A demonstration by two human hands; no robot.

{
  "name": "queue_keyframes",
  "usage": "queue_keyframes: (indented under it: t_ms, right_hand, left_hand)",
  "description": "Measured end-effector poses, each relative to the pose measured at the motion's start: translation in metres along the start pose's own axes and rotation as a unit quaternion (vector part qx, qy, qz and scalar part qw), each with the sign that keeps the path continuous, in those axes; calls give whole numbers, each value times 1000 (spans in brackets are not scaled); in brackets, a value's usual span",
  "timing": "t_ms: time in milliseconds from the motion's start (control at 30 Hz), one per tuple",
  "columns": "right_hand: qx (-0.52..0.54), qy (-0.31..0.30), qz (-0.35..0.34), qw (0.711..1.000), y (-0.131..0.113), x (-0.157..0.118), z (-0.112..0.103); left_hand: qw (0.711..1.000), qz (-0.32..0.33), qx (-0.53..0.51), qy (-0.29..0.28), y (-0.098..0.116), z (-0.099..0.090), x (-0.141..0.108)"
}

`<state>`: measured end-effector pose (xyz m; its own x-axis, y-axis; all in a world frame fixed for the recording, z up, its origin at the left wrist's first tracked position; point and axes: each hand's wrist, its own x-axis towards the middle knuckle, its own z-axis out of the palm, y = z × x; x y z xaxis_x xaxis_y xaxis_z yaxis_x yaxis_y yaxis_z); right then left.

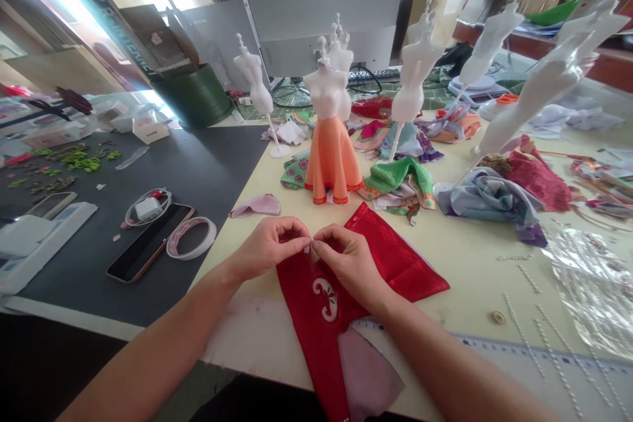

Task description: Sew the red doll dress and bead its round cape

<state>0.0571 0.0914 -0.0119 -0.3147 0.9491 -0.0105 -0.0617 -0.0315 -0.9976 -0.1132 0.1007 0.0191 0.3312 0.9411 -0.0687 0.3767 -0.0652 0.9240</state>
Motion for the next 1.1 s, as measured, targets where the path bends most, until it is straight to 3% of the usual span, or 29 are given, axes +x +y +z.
queue_keyframes:
  t_ms: [333,633,767,867,1000,1100]
  right_hand:
    - [11,-2,18,1000,-3,0,-1]
    - [-5,15,-11,1000,1,1,-2]
    - [-30,19,-27,999,1,1,-3]
    - [-42,55,-25,997,2,3,-3]
    - [-23,95,-14,995,6,7,-6]
    - [-29,107,-18,994,7,9,-10]
  left_hand:
    - [999,-12,-30,7,-1,2,0]
    - [1000,8,-28,-8,-3,3,1]
    - [993,87,64,40,-7,7,1]
    - [978,141,122,90,-10,5,3]
    - [960,159,150,173,-4,-7,4]
    - [940,160,188,237,8,-25,-17]
